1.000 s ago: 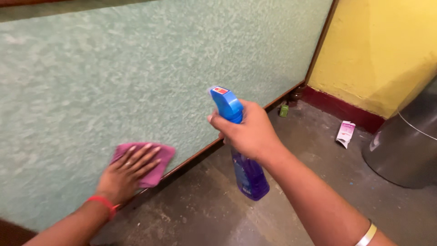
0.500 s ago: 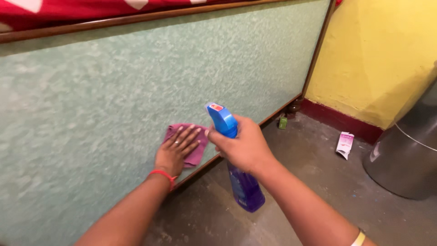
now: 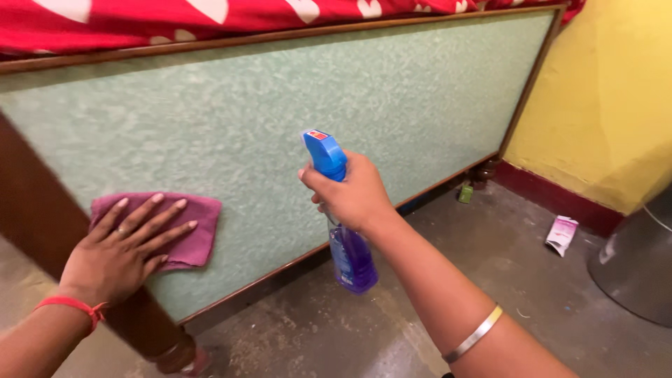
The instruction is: The person wipes the side panel of a wooden bed frame using a purple cloth and a spray bottle. They repeatedly spray the surface and wipe it down, moving along the length of the panel.
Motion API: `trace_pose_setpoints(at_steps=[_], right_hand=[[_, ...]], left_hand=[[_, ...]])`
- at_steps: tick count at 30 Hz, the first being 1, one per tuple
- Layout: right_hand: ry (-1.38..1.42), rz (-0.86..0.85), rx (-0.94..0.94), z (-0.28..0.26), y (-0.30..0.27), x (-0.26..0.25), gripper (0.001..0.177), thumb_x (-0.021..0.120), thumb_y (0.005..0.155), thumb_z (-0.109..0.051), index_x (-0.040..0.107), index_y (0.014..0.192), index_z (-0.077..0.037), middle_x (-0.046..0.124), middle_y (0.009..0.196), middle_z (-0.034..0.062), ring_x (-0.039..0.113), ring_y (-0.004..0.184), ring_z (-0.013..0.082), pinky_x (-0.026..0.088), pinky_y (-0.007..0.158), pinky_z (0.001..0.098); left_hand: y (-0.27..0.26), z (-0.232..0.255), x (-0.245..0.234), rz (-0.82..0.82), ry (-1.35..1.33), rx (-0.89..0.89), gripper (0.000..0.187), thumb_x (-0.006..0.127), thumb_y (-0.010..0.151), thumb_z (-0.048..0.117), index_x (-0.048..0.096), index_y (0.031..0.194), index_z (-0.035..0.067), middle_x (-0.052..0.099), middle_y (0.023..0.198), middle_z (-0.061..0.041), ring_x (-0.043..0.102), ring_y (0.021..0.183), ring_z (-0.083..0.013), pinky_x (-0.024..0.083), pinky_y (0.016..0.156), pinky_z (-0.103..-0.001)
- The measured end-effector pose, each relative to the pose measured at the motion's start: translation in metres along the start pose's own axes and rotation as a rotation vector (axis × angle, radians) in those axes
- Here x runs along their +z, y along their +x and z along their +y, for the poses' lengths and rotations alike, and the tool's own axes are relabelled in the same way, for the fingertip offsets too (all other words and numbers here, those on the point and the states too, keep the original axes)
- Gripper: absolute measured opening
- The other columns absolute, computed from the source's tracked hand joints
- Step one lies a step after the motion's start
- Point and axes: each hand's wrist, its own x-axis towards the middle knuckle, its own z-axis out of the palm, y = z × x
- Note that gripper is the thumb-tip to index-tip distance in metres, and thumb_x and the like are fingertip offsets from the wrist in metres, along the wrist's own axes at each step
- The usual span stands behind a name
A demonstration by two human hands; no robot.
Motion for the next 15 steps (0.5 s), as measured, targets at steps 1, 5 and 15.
trace_pose_setpoints(at_steps=[1,5,15], right_hand=[[0.014,-0.009,-0.007,-0.002,-0.001,0.007,0.019,0.076,0.084,-0.024,0.071,0.089,-0.007,0.069,0.072,0.0004,0.067,0.061,0.0103,0.058,0.056,0.0301],[0.043,-0.065,-0.026,-0.005,-0.005,0.022,0.019,0.075,0.085,-0.024,0.070,0.089,-0.006,0.068,0.070,0.0014,0.066,0.060,0.0102,0.056,0.055,0.0298],[-0.090,-0.056,0.039,0.016,0.013,-0.002,0.018,0.074,0.086,-0.024,0.070,0.088,-0.006,0.066,0.066,0.0014,0.062,0.058,0.0096,0.053,0.054,0.0297]], left_hand=[[0.001,0.000,-0.010,-0.315,0.217,-0.046,0.068,0.027,0.097,0.051,0.001,0.160,0.046,-0.004,0.166,0.015,-0.004,0.154,-0.0114,-0.002,0.126,-0.045],[0.020,0.012,-0.021,-0.939,0.632,-0.145,0.067,0.024,0.106,0.053,-0.012,0.162,0.044,-0.016,0.172,0.009,-0.012,0.157,-0.0171,-0.007,0.125,-0.047],[0.072,0.035,0.098,-0.469,0.375,-0.165,0.073,0.036,0.098,0.047,0.002,0.162,0.040,-0.005,0.172,0.004,-0.009,0.156,-0.0223,-0.015,0.119,-0.050]])
